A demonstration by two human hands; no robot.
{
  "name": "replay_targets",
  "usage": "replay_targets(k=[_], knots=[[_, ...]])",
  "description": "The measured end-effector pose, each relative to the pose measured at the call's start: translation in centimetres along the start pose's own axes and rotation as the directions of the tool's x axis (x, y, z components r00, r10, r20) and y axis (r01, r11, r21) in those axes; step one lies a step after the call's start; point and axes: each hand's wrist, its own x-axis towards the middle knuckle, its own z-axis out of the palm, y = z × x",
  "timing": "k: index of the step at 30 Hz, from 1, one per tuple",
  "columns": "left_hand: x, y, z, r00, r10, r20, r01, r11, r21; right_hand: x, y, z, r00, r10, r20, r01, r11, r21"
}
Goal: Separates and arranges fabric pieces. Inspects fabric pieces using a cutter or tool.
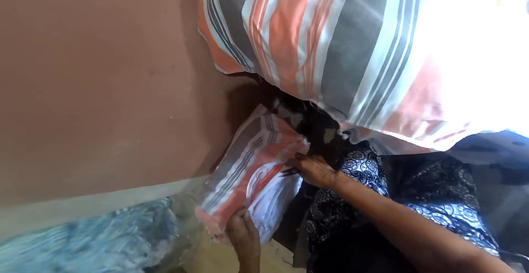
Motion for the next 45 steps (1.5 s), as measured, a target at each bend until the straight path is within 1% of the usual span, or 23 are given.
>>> replay_targets(k=[2,4,5,6,9,11,14,16,17,19,21,22,24,26,28,30,32,34,37,39,41,43,45], knots=[[1.0,0.0,-0.2,0.999,0.034,-0.021,-0.032,0.998,0.061,-0.2,0.2,0.1,1.000,-0.019,-0.022,0.019,1.000,0.010],[1.4,-0.6,-0.1,0.990,0.142,-0.012,-0.139,0.982,0.126,-0.2,0.2,0.0,0.999,-0.035,-0.033,0.036,0.999,0.022],[1.4,-1.1,0.1,0.980,0.197,0.000,-0.194,0.967,0.167,-0.2,0.2,0.0,0.999,-0.042,-0.034,0.043,0.999,0.029],[1.2,-1.4,0.1,0.977,0.210,0.043,-0.214,0.958,0.192,-0.3,0.2,0.0,0.998,-0.046,-0.034,0.048,0.998,0.039],[0.3,-1.2,0.1,0.966,0.124,0.226,-0.181,0.951,0.251,-0.5,0.6,-0.1,0.996,-0.061,-0.065,0.066,0.995,0.072],[-0.2,-1.2,0.1,0.960,0.096,0.263,-0.163,0.954,0.250,-0.8,1.1,-0.1,0.992,-0.063,-0.107,0.074,0.992,0.100],[0.1,-1.4,-0.1,0.956,0.074,0.283,-0.129,0.975,0.181,-1.1,2.3,0.4,0.968,-0.059,-0.243,0.097,0.985,0.146],[0.7,-2.0,-0.3,0.962,0.101,0.255,-0.130,0.987,0.098,-1.3,3.3,0.4,0.965,0.004,-0.262,0.044,0.983,0.179],[0.9,-2.4,-0.4,0.964,0.125,0.233,-0.140,0.989,0.048,-1.6,3.7,0.2,0.966,0.056,-0.252,-0.004,0.979,0.203],[1.3,-3.0,-0.8,0.969,0.120,0.215,-0.117,0.993,-0.026,-2.1,4.3,-0.4,0.965,0.163,-0.203,-0.110,0.962,0.251],[1.4,-2.9,-1.1,0.980,0.068,0.188,-0.066,0.998,-0.020,-2.3,5.1,-0.6,0.951,0.247,-0.186,-0.185,0.936,0.298],[1.4,-2.8,-1.0,0.983,0.087,0.161,-0.088,0.996,0.003,-2.4,5.4,-0.6,0.942,0.277,-0.190,-0.206,0.922,0.327],[1.2,-2.8,-0.7,0.974,0.137,0.181,-0.140,0.990,0.007,-2.4,5.8,-0.6,0.930,0.311,-0.198,-0.226,0.905,0.359],[0.9,-2.6,-0.3,0.955,0.176,0.237,-0.189,0.982,0.031,-2.4,5.8,-0.5,0.936,0.302,-0.179,-0.229,0.912,0.340],[0.5,-2.8,0.4,0.954,0.200,0.224,-0.221,0.973,0.071,-2.6,5.8,-0.4,0.947,0.280,-0.160,-0.224,0.928,0.298],[0.4,-2.6,0.5,0.968,0.153,0.198,-0.164,0.986,0.037,-2.8,5.6,-0.5,0.953,0.276,-0.129,-0.236,0.936,0.261],[0.6,-2.0,-0.2,0.977,0.076,0.201,-0.067,0.996,-0.052,-2.9,5.5,-0.7,0.953,0.284,-0.107,-0.250,0.934,0.255],[1.0,-2.1,-0.8,0.978,0.040,0.205,-0.016,0.993,-0.114,-2.7,5.9,-0.4,0.952,0.275,-0.137,-0.230,0.934,0.275],[1.3,-2.5,-0.9,0.984,-0.002,0.177,0.022,0.993,-0.115,-2.3,6.4,0.2,0.952,0.255,-0.170,-0.206,0.942,0.265],[1.3,-2.4,-0.8,0.982,-0.016,0.187,0.039,0.992,-0.121,-2.6,6.0,-0.3,0.957,0.266,-0.117,-0.234,0.944,0.232],[1.3,-2.6,-0.6,0.979,-0.011,0.204,0.046,0.985,-0.165,-2.7,5.9,-0.4,0.957,0.269,-0.106,-0.242,0.946,0.218],[1.2,-2.5,-0.6,0.985,-0.032,0.169,0.064,0.980,-0.188,-2.6,6.0,-0.1,0.955,0.267,-0.128,-0.236,0.947,0.219],[1.4,-1.9,-1.0,0.990,-0.061,0.131,0.081,0.985,-0.153,-2.5,6.3,0.2,0.953,0.263,-0.148,-0.227,0.948,0.222]])
